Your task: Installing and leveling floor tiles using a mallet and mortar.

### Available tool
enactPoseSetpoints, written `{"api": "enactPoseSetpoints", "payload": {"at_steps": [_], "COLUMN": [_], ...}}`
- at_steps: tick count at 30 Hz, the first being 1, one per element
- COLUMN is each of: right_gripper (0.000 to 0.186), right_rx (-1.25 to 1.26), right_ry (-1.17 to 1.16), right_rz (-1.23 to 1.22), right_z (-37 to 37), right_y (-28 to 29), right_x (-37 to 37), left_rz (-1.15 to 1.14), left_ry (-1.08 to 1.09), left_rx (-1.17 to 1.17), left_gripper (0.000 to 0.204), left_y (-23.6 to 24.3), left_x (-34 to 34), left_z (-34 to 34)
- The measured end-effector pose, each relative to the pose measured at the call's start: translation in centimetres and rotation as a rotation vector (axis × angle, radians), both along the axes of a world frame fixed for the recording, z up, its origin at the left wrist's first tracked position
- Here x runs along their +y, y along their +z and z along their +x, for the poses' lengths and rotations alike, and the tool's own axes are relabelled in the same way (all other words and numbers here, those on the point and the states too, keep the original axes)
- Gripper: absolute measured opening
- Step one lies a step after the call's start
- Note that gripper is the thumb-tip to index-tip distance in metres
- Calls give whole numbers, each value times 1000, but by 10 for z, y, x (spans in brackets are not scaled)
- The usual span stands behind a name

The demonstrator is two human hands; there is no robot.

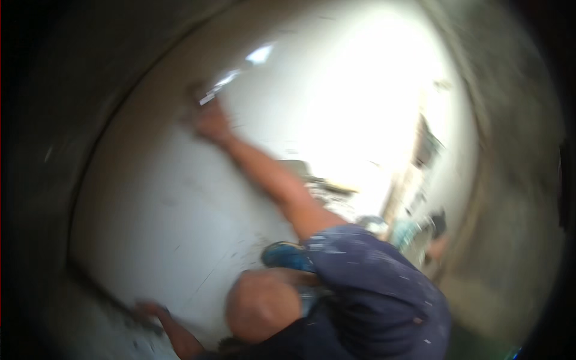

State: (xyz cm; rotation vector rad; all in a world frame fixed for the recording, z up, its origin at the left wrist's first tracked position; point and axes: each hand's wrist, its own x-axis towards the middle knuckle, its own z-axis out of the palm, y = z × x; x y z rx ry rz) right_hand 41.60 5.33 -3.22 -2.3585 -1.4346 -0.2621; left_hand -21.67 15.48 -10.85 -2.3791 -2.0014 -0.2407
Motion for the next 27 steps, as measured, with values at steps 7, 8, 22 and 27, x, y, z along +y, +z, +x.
{"api": "enactPoseSetpoints", "payload": {"at_steps": [7, 8, 22, 27], "right_gripper": [69, 65, 64, 32], "right_rx": [407, 339, 295, 143], "right_ry": [245, 148, -1436, -2002], "right_rz": [-288, -230, -150, 146], "right_z": [41, 73, 279, 278], "right_y": [59, 56, 73, 147], "right_x": [-127, -154, -795, -843], "left_rz": [-72, -72, -266, -209], "left_ry": [78, 88, 101, 87], "left_rx": [192, 212, 251, 60], "left_gripper": [57, 57, 61, 55], "left_y": [48, 55, 110, 116], "left_x": [-88, -94, -31, -33], "left_z": [8, 7, 39, 87]}}
